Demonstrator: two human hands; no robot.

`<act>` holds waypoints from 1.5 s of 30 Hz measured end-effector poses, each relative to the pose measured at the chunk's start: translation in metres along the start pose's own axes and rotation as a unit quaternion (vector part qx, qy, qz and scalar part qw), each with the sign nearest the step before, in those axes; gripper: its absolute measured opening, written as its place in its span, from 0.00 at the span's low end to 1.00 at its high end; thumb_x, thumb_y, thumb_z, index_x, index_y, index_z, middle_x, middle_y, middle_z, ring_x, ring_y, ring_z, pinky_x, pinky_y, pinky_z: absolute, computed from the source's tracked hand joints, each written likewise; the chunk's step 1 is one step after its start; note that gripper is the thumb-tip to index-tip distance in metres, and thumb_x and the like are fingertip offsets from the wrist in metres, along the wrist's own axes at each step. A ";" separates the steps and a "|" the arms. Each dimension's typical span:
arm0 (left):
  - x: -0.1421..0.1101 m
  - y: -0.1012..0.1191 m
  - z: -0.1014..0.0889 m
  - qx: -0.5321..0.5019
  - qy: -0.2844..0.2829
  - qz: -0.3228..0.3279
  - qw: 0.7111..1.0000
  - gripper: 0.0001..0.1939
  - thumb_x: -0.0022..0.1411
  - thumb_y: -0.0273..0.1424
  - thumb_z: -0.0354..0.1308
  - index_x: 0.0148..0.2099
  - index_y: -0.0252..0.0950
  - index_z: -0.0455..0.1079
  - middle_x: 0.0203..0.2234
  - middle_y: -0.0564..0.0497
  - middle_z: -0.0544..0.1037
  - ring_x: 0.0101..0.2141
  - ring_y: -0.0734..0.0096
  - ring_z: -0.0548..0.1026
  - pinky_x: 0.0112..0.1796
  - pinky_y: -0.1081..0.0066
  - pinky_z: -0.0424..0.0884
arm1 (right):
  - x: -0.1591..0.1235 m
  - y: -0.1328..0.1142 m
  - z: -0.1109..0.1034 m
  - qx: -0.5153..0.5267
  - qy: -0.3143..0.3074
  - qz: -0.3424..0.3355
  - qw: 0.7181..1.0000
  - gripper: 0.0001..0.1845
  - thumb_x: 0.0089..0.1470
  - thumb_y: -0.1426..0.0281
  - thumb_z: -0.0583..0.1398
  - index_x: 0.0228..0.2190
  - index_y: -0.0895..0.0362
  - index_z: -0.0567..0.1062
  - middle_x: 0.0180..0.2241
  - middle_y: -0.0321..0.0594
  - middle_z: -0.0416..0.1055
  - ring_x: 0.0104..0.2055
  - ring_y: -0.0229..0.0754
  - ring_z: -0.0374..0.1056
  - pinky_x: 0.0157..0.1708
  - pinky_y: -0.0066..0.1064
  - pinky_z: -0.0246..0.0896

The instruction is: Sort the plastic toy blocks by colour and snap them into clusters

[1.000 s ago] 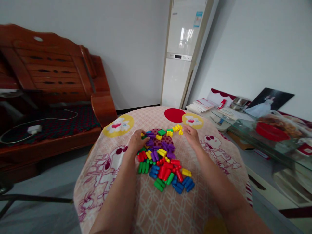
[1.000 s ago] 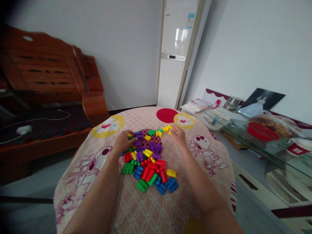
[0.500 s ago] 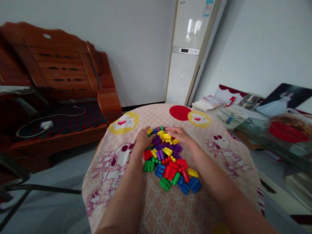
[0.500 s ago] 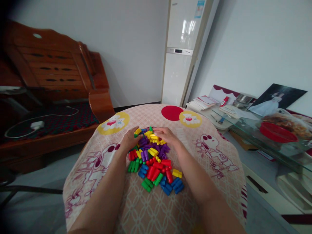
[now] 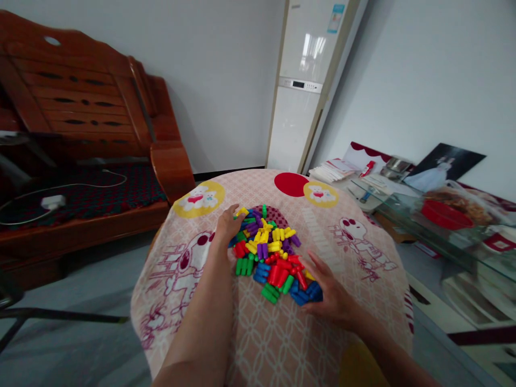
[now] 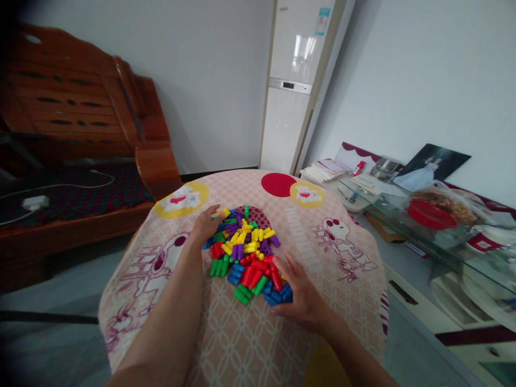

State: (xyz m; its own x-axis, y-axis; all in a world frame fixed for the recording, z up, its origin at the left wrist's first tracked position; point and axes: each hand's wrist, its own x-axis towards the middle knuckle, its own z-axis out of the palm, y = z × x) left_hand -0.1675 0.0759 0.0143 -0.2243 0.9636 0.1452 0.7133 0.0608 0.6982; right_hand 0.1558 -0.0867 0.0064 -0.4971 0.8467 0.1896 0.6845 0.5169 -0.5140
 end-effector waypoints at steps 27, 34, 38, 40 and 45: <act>-0.001 0.015 0.003 -0.316 -0.080 0.104 0.940 0.27 0.63 0.40 0.51 0.61 0.35 0.66 0.56 0.40 0.73 0.50 0.57 0.76 0.44 0.62 0.75 | 0.150 0.037 -0.005 0.067 0.264 0.003 0.962 0.15 0.58 0.64 0.55 0.42 0.56 0.78 0.45 0.46 0.76 0.48 0.47 0.71 0.51 0.39 0.65; 0.007 0.006 0.008 -0.129 -0.003 0.080 0.988 0.23 0.60 0.32 0.49 0.56 0.34 0.72 0.47 0.44 0.79 0.43 0.63 0.78 0.45 0.64 0.75 | 0.155 0.042 0.012 0.030 0.156 0.009 0.987 0.16 0.56 0.70 0.56 0.43 0.56 0.78 0.44 0.45 0.77 0.47 0.47 0.70 0.51 0.37 0.64; 0.008 0.006 0.007 -0.086 0.008 0.081 0.993 0.22 0.59 0.31 0.50 0.54 0.33 0.74 0.49 0.45 0.79 0.45 0.62 0.78 0.48 0.63 0.74 | 0.154 0.049 0.006 0.032 0.142 0.040 0.989 0.18 0.57 0.71 0.54 0.45 0.53 0.78 0.42 0.42 0.78 0.46 0.46 0.72 0.48 0.35 0.65; 0.009 0.006 0.006 -0.069 0.008 0.078 0.994 0.22 0.58 0.31 0.51 0.53 0.34 0.75 0.47 0.45 0.80 0.45 0.61 0.78 0.48 0.64 0.74 | 0.152 0.051 0.002 0.007 0.135 0.048 0.990 0.17 0.57 0.71 0.54 0.44 0.53 0.79 0.40 0.42 0.79 0.45 0.46 0.72 0.48 0.34 0.64; 0.009 0.008 0.005 -0.037 0.009 0.067 0.997 0.22 0.57 0.33 0.52 0.51 0.34 0.76 0.43 0.45 0.82 0.41 0.61 0.79 0.45 0.67 0.74 | 0.150 0.055 -0.019 -0.018 0.155 0.103 0.982 0.16 0.54 0.72 0.56 0.42 0.54 0.80 0.38 0.43 0.79 0.41 0.46 0.73 0.45 0.33 0.64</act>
State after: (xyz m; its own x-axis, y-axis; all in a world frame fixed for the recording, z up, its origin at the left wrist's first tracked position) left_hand -0.1605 0.0864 0.0175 -0.1430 0.9570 0.2522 0.6865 -0.0877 0.7218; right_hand 0.1288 0.0713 0.0222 -0.1640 0.9285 0.3331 0.7749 0.3302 -0.5390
